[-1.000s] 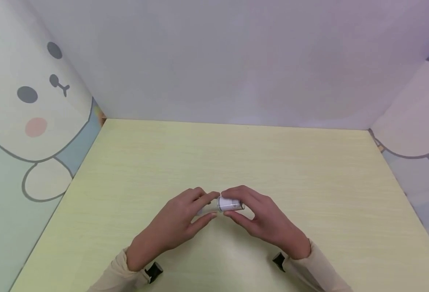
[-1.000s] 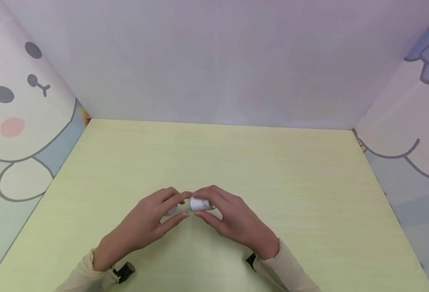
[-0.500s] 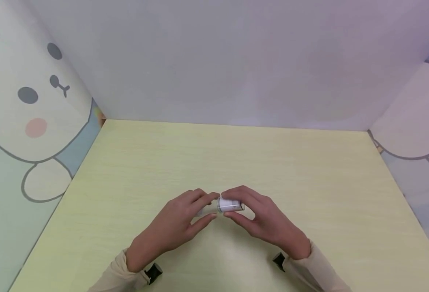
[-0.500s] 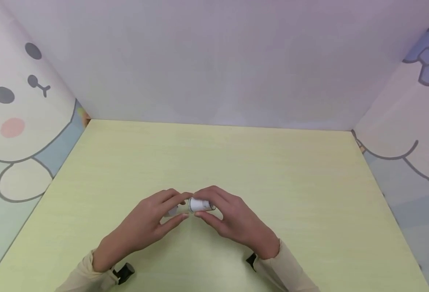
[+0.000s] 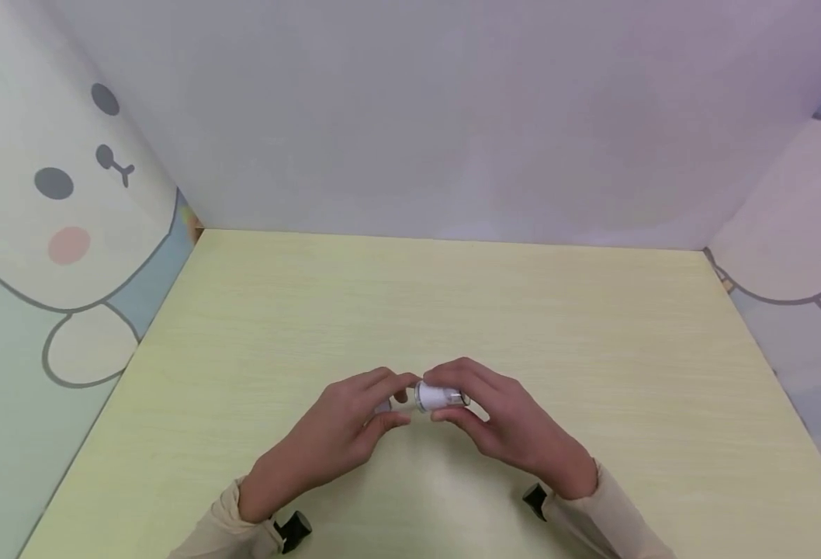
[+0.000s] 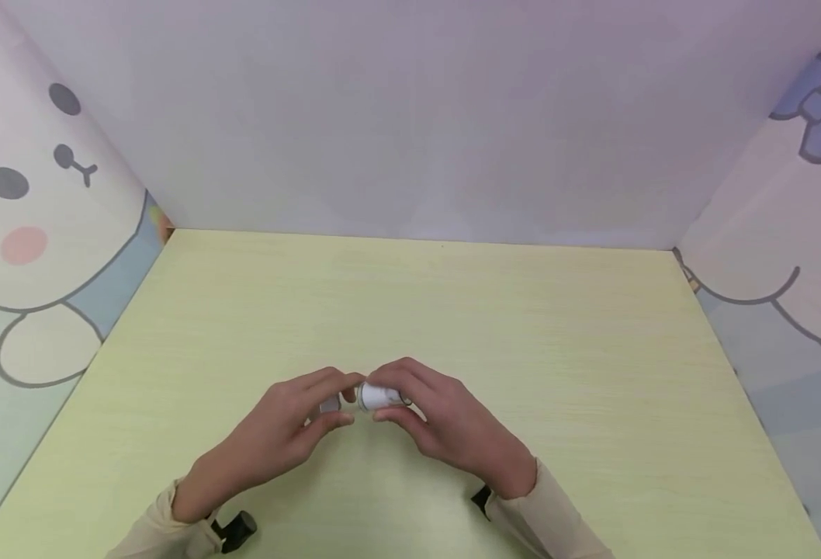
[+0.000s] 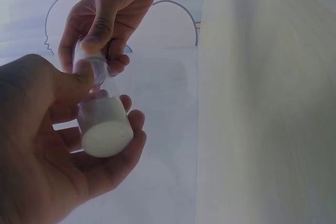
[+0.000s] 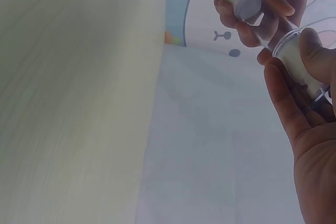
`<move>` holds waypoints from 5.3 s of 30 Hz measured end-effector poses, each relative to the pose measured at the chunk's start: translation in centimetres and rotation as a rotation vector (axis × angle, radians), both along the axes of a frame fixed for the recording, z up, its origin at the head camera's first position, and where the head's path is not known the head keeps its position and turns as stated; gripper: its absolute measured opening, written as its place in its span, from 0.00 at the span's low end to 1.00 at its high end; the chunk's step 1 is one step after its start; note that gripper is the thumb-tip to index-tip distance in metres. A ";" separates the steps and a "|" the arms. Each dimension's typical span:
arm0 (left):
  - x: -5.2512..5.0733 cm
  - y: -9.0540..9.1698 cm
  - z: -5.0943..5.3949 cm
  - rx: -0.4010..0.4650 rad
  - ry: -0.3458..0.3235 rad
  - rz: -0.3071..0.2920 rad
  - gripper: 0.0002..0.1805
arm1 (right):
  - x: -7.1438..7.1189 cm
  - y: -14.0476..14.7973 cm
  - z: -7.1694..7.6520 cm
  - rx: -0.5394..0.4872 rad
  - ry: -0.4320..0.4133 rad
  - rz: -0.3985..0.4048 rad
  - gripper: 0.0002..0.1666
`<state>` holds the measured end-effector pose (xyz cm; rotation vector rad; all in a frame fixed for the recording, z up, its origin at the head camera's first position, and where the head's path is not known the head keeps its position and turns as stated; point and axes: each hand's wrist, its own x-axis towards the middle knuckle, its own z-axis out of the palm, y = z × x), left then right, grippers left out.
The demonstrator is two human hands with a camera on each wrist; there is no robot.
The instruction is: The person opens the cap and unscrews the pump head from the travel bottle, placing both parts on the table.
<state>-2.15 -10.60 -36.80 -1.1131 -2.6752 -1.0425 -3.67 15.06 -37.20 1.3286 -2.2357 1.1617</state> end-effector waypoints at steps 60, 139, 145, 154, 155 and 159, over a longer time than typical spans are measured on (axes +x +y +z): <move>0.7 4.0 0.0 0.222 -0.045 0.192 0.22 | 2.3 -1.9 -1.7 -0.609 -0.662 -0.290 0.22; -0.3 2.0 0.0 0.193 -0.131 0.260 0.22 | -7.5 4.9 -4.7 0.178 -0.676 -0.780 0.24; -0.3 2.0 0.0 0.201 -0.127 0.256 0.22 | -7.4 4.9 -4.4 0.225 -0.690 -0.792 0.29; -0.4 2.0 -0.1 0.204 -0.140 0.258 0.22 | -5.8 4.9 -3.1 0.173 -0.581 -0.835 0.31; -0.4 2.0 -0.2 0.203 -0.142 0.258 0.22 | -5.5 4.8 -2.9 0.159 -0.570 -0.837 0.30; -0.4 2.0 -0.3 0.204 -0.148 0.258 0.22 | -4.6 4.5 -2.4 0.095 -0.501 -0.814 0.25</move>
